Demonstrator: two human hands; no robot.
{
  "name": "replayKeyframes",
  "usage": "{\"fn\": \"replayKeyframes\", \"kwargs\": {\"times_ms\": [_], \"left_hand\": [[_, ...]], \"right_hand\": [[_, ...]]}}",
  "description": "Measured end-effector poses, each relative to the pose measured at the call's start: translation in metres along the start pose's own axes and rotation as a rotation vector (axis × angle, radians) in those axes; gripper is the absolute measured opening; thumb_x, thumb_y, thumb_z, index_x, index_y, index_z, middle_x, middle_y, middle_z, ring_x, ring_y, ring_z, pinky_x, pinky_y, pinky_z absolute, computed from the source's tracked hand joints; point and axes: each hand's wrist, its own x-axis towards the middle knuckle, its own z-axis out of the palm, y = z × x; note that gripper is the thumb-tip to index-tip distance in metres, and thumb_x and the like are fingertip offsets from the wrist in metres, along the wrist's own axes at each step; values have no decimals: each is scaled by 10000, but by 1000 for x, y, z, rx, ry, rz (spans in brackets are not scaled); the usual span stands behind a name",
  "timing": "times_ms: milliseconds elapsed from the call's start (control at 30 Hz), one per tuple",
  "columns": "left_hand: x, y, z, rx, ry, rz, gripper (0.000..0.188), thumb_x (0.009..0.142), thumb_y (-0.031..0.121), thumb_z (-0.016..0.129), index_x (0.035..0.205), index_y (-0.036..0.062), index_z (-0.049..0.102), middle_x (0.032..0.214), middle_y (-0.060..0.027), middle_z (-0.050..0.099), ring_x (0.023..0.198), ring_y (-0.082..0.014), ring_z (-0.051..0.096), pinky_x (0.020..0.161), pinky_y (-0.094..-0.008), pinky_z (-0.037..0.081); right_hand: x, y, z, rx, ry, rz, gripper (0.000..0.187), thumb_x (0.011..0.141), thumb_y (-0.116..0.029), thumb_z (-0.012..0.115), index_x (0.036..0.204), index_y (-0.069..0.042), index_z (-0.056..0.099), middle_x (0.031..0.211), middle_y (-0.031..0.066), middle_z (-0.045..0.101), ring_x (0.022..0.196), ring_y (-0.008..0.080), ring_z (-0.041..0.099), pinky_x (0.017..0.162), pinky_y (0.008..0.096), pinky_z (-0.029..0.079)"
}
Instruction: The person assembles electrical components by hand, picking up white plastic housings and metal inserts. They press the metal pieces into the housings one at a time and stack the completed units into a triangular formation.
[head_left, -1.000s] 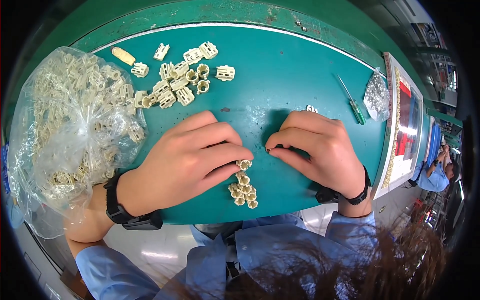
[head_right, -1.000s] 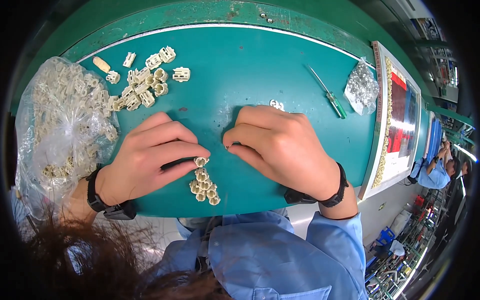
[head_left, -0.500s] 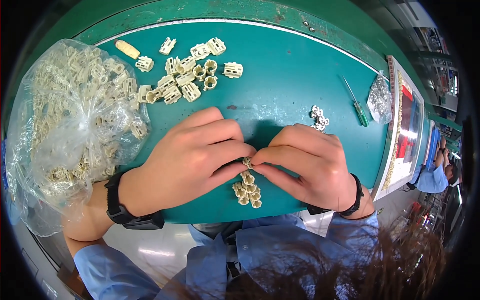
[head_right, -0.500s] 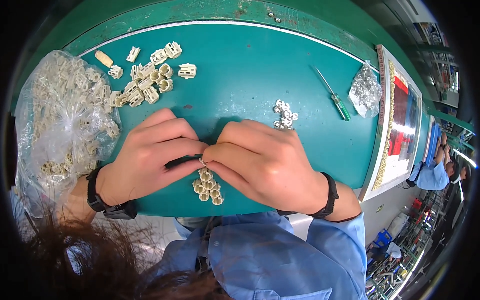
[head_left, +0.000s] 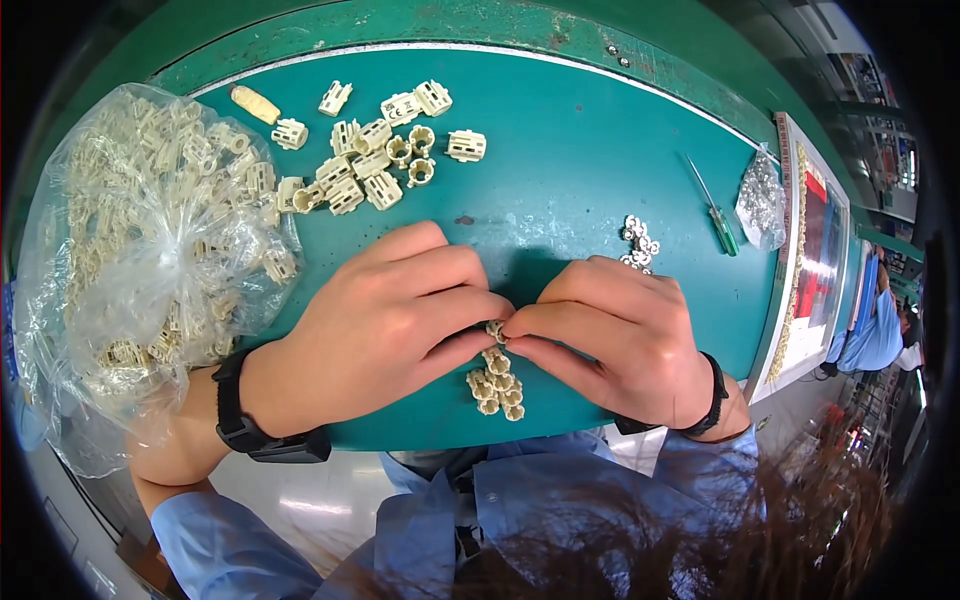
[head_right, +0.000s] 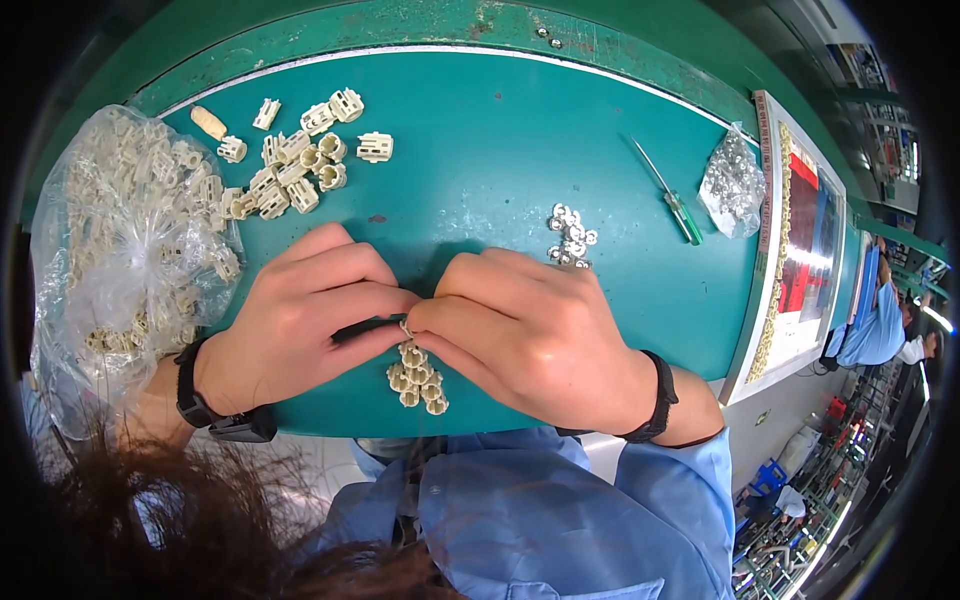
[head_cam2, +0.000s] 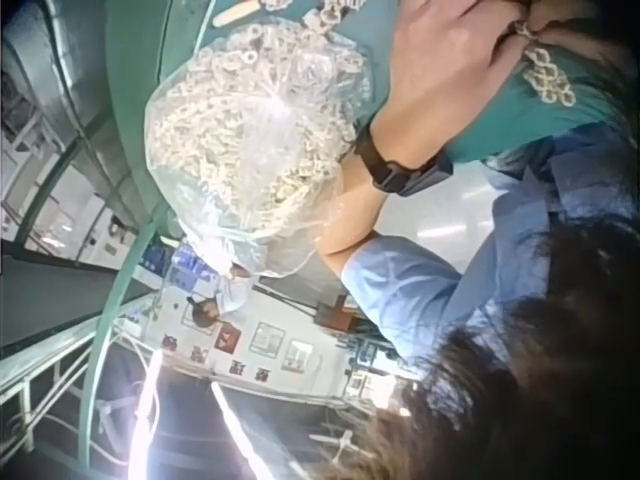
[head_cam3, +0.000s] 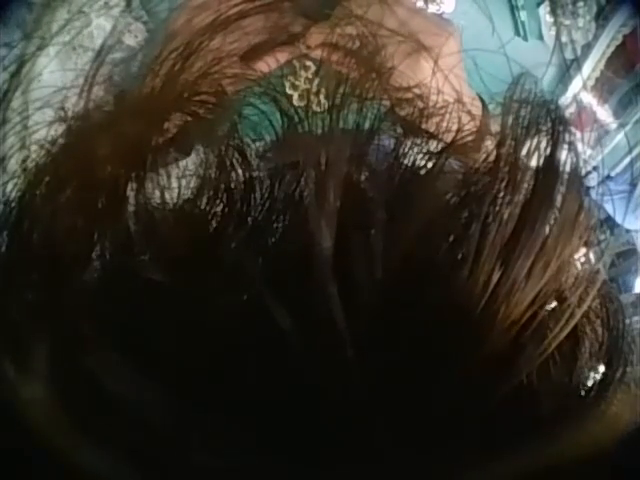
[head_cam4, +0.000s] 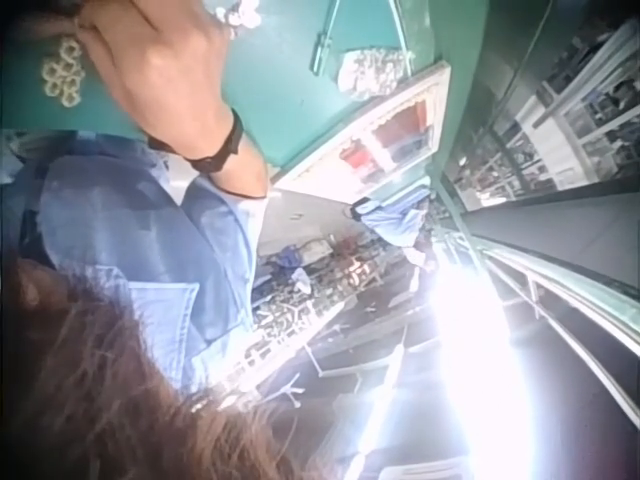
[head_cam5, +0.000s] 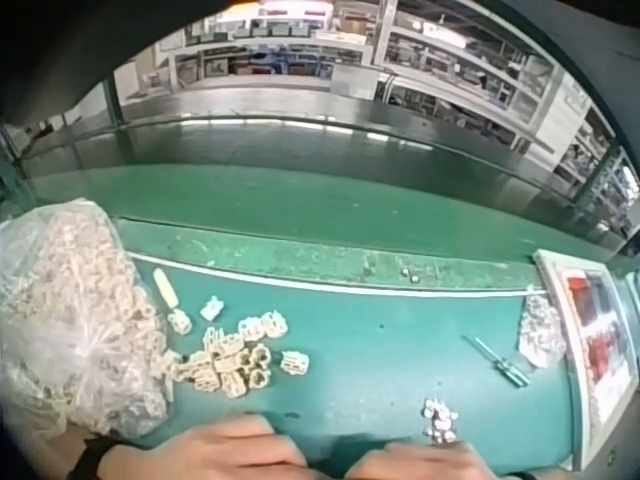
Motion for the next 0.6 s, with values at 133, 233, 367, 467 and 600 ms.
{"fn": "replayKeyframes", "kwargs": {"times_ms": [133, 233, 367, 467, 600], "left_hand": [[2, -2, 2, 0, -4, 4, 331, 765, 86, 998, 1072, 103, 875, 1015, -2, 740, 913, -252, 636, 786, -367, 579], [9, -3, 5, -9, -4, 11, 335, 768, 87, 997, 1081, 107, 878, 1017, 0, 739, 913, -252, 635, 787, -366, 578], [18, 2, 7, -9, -14, 25, 356, 780, 84, 979, 1123, 124, 892, 1021, 7, 738, 908, -250, 629, 789, -370, 567], [26, 8, 9, 1, -34, 72, 380, 793, 71, 952, 1163, 143, 904, 1027, 15, 736, 899, -240, 622, 792, -378, 544], [37, 16, 7, 87, -169, 140, 449, 793, 47, 903, 1226, 167, 911, 1038, 30, 733, 892, -220, 611, 802, -387, 497]], "right_hand": [[-1, 1, -1, 3, -2, 11, 242, 825, -79, 986, 1041, -85, 877, 934, 37, 761, 769, 227, 724, 619, 369, 566], [-4, 3, -9, -15, -16, 29, 250, 818, -72, 987, 1043, -77, 879, 934, 48, 763, 769, 229, 727, 633, 360, 567], [-4, 20, -45, -51, 52, 38, 231, 838, -56, 973, 1051, -60, 881, 937, 64, 770, 769, 216, 728, 655, 354, 566], [-21, 37, -96, -84, 70, 344, 207, 869, -38, 951, 1066, -52, 885, 941, 71, 778, 773, 199, 730, 674, 350, 565], [-34, 60, -119, -114, -75, 373, 192, 888, -19, 929, 1072, -60, 887, 937, 65, 776, 770, 186, 725, 667, 344, 556]]}}
